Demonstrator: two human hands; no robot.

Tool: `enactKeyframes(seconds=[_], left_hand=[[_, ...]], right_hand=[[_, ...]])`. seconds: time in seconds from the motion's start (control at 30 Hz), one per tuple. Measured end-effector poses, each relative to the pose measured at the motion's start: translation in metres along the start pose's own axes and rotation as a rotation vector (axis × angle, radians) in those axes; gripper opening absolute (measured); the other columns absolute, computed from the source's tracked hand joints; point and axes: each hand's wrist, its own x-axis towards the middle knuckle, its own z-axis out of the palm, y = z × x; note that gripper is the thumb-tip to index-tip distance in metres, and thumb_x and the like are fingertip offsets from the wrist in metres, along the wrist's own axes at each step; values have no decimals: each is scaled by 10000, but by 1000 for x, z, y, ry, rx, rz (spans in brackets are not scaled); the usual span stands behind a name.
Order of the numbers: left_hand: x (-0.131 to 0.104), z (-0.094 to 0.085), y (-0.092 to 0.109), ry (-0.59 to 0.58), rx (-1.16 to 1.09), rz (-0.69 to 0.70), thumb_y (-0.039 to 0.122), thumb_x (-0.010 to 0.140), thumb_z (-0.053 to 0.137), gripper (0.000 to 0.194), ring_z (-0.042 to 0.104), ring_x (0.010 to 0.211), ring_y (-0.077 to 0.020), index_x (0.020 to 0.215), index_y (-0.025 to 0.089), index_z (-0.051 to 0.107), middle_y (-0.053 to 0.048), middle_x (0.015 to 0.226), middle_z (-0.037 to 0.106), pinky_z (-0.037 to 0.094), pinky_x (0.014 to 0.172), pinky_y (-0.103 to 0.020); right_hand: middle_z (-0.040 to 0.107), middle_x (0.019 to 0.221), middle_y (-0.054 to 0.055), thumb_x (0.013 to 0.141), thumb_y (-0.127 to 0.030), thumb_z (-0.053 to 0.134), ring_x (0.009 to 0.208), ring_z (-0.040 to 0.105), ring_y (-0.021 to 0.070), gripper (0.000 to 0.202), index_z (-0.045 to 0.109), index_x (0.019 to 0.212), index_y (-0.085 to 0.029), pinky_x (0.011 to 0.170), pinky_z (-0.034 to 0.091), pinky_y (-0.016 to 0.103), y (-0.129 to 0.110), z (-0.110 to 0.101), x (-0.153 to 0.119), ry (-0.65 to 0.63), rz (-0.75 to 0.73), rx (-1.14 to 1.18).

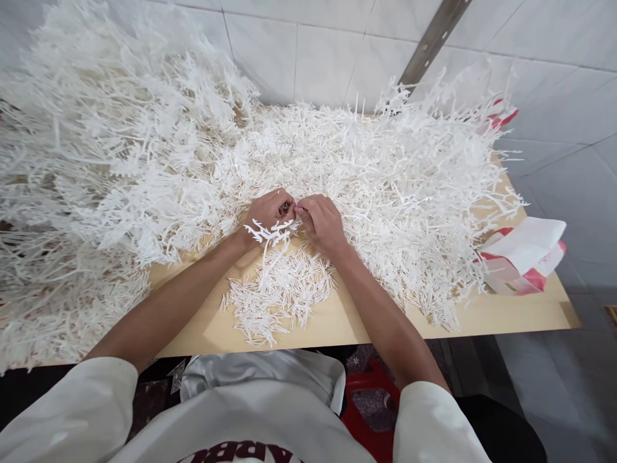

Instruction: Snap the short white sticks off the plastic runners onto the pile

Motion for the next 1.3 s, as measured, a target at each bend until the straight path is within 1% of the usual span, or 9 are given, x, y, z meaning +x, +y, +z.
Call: enactKeyframes(seconds=[0.23,0.47,0.63,0.73,0.8,0.97,1.07,1.2,1.3], left_hand=[[0,3,3,42,-59,-47,344,945,425,252,510,647,-119,794,203,571,-10,744,628,367,598,-271],[4,4,7,-4,-284,-182,363,925,474,255,519,641,-110,750,197,555,10,703,606,395,624,-265],[3,1,8,31,-382,-142,434,957,419,299,539,712,-110,869,205,591,-6,787,600,455,682,-263],[2,2,9,42,-357,-97,439,930,480,285,582,840,-125,1053,217,611,-42,991,625,486,717,-268],[2,4,9,52,-329,-75,411,912,515,281,594,903,-139,1077,208,620,-59,1062,625,497,748,-275],[0,8,5,-14,-205,-75,386,957,452,266,602,870,-155,1001,216,652,-23,914,696,480,769,-304],[-1,8,5,15,-128,-94,407,963,450,291,601,846,-160,1003,209,660,-28,887,709,466,748,-304],[-1,8,6,77,-97,-68,455,969,433,353,588,762,-141,894,206,672,-14,805,709,450,743,-303],[-1,9,7,82,-78,17,420,990,391,376,580,726,-128,858,206,670,-4,783,707,446,768,-309]], right_hand=[[673,893,18,977,-224,417,800,599,148,95,502,946,-253,717,478,328,1,4,0,119,-128,-3],[662,894,22,970,-288,452,836,624,159,95,531,928,-257,746,513,354,-1,5,0,208,-37,20],[649,857,48,950,-379,513,805,632,181,173,624,918,-250,665,532,354,-5,2,6,308,129,-70],[690,840,17,960,-325,506,744,646,149,150,628,931,-243,652,541,317,-2,3,4,301,114,-45],[712,870,7,952,-282,525,743,658,135,118,634,957,-238,667,547,294,0,5,1,288,69,-34],[713,895,8,948,-248,530,774,658,125,103,621,990,-224,685,540,273,1,8,-2,233,47,-38],[686,905,22,942,-223,535,849,633,145,93,592,1016,-228,724,532,294,-1,8,-1,205,-20,-37],[593,1031,86,978,-306,454,974,579,187,151,580,977,-223,742,513,337,-4,6,2,229,126,-26],[576,952,64,1001,-355,380,873,567,166,229,545,915,-222,709,476,327,-3,4,3,168,251,8]])
